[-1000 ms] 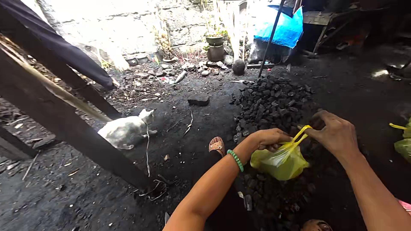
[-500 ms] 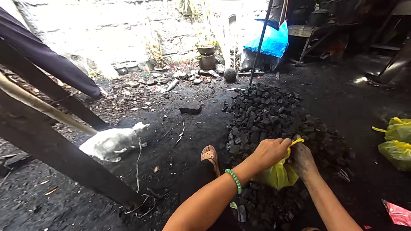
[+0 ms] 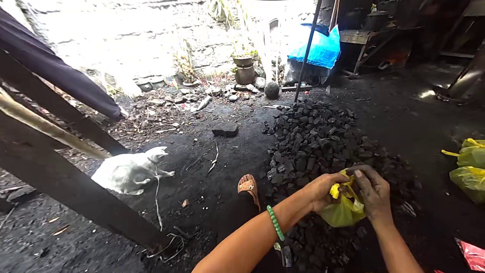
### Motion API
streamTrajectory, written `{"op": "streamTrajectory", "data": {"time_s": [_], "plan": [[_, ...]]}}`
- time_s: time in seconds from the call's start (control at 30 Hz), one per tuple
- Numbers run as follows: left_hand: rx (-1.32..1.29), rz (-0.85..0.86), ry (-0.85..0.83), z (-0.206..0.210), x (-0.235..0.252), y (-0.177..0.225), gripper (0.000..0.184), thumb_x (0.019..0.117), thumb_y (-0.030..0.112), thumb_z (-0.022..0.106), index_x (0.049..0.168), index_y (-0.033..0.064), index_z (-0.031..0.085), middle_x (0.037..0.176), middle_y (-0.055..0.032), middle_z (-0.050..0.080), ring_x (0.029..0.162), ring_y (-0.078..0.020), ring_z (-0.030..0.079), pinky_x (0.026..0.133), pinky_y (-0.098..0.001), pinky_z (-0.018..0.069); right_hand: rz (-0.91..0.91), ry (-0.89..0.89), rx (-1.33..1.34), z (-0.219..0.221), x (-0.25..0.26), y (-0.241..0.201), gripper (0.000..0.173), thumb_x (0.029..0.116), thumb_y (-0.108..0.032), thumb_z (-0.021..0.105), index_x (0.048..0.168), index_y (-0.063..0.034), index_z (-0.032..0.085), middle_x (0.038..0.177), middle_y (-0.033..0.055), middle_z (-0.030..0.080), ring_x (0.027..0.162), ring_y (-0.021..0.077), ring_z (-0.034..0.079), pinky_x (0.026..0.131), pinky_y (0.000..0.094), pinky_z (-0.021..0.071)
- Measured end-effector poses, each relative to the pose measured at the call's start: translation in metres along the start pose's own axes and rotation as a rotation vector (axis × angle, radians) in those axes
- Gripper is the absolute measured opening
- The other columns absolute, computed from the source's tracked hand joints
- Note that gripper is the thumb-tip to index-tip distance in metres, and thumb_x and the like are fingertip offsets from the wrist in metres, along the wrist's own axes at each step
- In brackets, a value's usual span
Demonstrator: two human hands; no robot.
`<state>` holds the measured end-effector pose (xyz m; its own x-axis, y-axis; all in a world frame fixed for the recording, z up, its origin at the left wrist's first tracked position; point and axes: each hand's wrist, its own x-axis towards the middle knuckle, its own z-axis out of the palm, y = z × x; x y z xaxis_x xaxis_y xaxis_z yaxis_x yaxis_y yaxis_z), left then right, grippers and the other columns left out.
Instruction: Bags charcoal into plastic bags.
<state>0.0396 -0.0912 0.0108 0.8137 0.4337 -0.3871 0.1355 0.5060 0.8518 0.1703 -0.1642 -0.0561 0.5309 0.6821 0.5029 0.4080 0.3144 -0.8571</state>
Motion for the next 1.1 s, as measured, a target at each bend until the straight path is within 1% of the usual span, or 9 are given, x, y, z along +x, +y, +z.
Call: {"op": "streamTrajectory", "data": {"time_s": [0.1,0.23,0.3,0.37,0.5,0.63,0.7,0.87,1.1], "plan": [[-0.233,0.029,0.067,0.009,0.006,-0.010,0.026,0.1060,0.013,0.043,0.081,0.0162,0.051,0.063,0.0053,0.046,0.053,-0.0044,0.045,0.053,-0.0180,0.0438,-0.013,0.133,0.001,0.021,-0.009,0.009,0.031,0.1034,-0.021,0.050,0.109,0.0060,0.064,0.102,0.0061,0.057,0.077,0.0018,0.057,0.069,0.0180,0.0516],[-0.196,0.080,0.124,0.003,0.011,-0.004,0.037,0.1110,0.033,0.034,0.089,0.0116,0.055,0.072,0.0013,0.053,0.061,-0.0082,0.052,0.062,-0.0232,0.0485,-0.041,0.150,0.240,0.008,-0.005,0.025,0.037,0.0944,-0.058,0.063,0.107,-0.0236,0.060,0.088,-0.0196,0.063,0.076,-0.0071,0.060,0.070,0.0141,0.0542],[-0.123,0.071,0.150,0.002,0.006,0.002,0.047,0.1118,0.042,0.028,0.089,0.0107,0.055,0.073,0.0006,0.053,0.061,-0.0092,0.050,0.064,-0.0247,0.0472,-0.092,0.124,0.113,-0.006,-0.010,0.027,0.059,0.0823,-0.064,0.073,0.109,-0.0148,0.057,0.096,-0.0145,0.059,0.087,-0.0082,0.060,0.079,0.0135,0.0539],[-0.059,0.041,0.147,0.000,0.005,0.001,0.053,0.1117,0.046,0.026,0.090,0.0087,0.055,0.074,-0.0004,0.052,0.063,-0.0098,0.051,0.065,-0.0252,0.0479,-0.109,0.126,-0.043,-0.010,-0.015,0.025,0.053,0.0761,-0.049,0.079,0.096,-0.0024,0.062,0.096,-0.0035,0.057,0.088,-0.0059,0.057,0.080,0.0111,0.0497],[0.212,0.048,0.129,-0.002,-0.004,-0.002,0.057,0.1124,0.045,0.024,0.102,0.0030,0.060,0.085,-0.0027,0.055,0.068,-0.0093,0.050,0.067,-0.0254,0.0457,-0.141,0.149,-0.201,-0.003,-0.010,0.021,0.026,0.0911,-0.019,0.070,0.074,0.0013,0.068,0.076,0.0002,0.059,0.072,-0.0012,0.058,0.071,0.0133,0.0513],[1.106,0.312,0.095,0.000,-0.021,-0.005,0.052,0.1098,0.037,0.041,0.110,-0.0044,0.071,0.102,-0.0188,0.064,0.094,-0.0296,0.063,0.085,-0.0483,0.0512,-0.622,0.050,-0.648,-0.010,0.013,0.023,0.028,0.0862,-0.010,0.060,0.061,0.0026,0.057,0.064,0.0154,0.057,0.065,0.0329,0.061,0.064,0.0461,0.0504],[1.318,0.378,0.059,0.002,-0.024,-0.010,0.051,0.1068,0.040,0.044,0.114,-0.0020,0.072,0.104,-0.0206,0.068,0.100,-0.0344,0.067,0.088,-0.0544,0.0526,-0.754,-0.046,-0.787,-0.024,0.026,0.024,0.027,0.0858,-0.010,0.058,0.062,0.0018,0.057,0.067,0.0174,0.060,0.066,0.0373,0.062,0.061,0.0492,0.0493],[1.300,0.333,-0.025,0.021,-0.050,-0.009,0.035,0.1006,0.024,0.053,0.117,-0.0032,0.068,0.099,-0.0198,0.070,0.094,-0.0330,0.068,0.083,-0.0531,0.0527,-0.614,-0.156,-0.905,-0.084,0.042,0.056,0.019,0.0816,-0.002,0.065,0.067,0.0084,0.062,0.071,0.0233,0.064,0.073,0.0445,0.067,0.063,0.0553,0.0537],[1.427,0.134,0.052,-0.022,-0.023,-0.008,0.030,0.1071,0.021,0.052,0.114,-0.0014,0.070,0.101,-0.0221,0.071,0.098,-0.0391,0.068,0.087,-0.0601,0.0508,-0.467,-0.093,-0.870,-0.073,-0.008,0.078,0.025,0.0835,-0.006,0.061,0.062,0.0066,0.060,0.066,0.0205,0.062,0.068,0.0405,0.067,0.060,0.0521,0.0541]]}}
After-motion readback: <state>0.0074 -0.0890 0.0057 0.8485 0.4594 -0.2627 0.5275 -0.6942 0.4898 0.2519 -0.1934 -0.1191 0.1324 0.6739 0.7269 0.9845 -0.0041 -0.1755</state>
